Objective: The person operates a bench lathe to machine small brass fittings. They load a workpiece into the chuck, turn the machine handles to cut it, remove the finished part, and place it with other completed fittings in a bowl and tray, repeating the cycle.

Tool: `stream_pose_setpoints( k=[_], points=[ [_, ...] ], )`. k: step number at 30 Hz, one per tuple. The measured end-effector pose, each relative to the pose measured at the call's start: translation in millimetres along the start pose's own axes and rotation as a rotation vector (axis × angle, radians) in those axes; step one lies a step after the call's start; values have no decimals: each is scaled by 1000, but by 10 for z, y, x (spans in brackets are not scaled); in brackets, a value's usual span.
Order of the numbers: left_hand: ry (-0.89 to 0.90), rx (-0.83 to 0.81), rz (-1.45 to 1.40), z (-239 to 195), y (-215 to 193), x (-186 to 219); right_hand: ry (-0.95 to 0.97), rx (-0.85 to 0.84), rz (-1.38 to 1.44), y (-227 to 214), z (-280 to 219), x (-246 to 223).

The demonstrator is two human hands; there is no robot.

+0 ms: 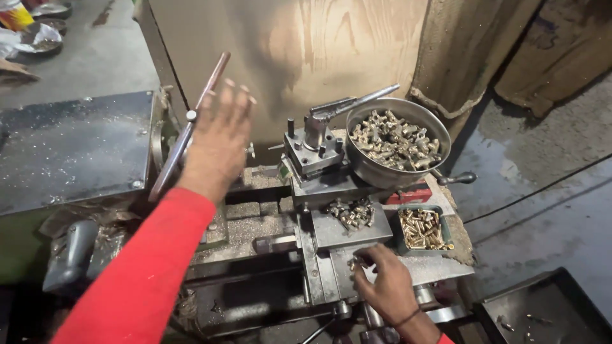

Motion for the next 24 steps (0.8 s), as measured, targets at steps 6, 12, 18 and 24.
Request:
stream_pose_setpoints(
  k=[6,12,18,24],
  points=[
    [194,-574,-471,77,300,623,554,-203,156,-34,-456,296],
    [256,-494,-601,112,458,802,619,-61,261,-251,-476,312],
    [418,-194,-1277,-435,-386,1153,649,-6,341,-353,-670,580],
    [730,-364,-1348,-1143,-1773,2285,760,-23,487,-267,-657,705]
  ],
)
Point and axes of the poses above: each hand's wrist, its own z-axis towards the middle knuckle, its own y-axis out of the palm, x = y × z, the point moved 6 cm from there along z, towards the middle knuckle, and after that the axes turned 11 degrees about z, right-handed, at the moved point
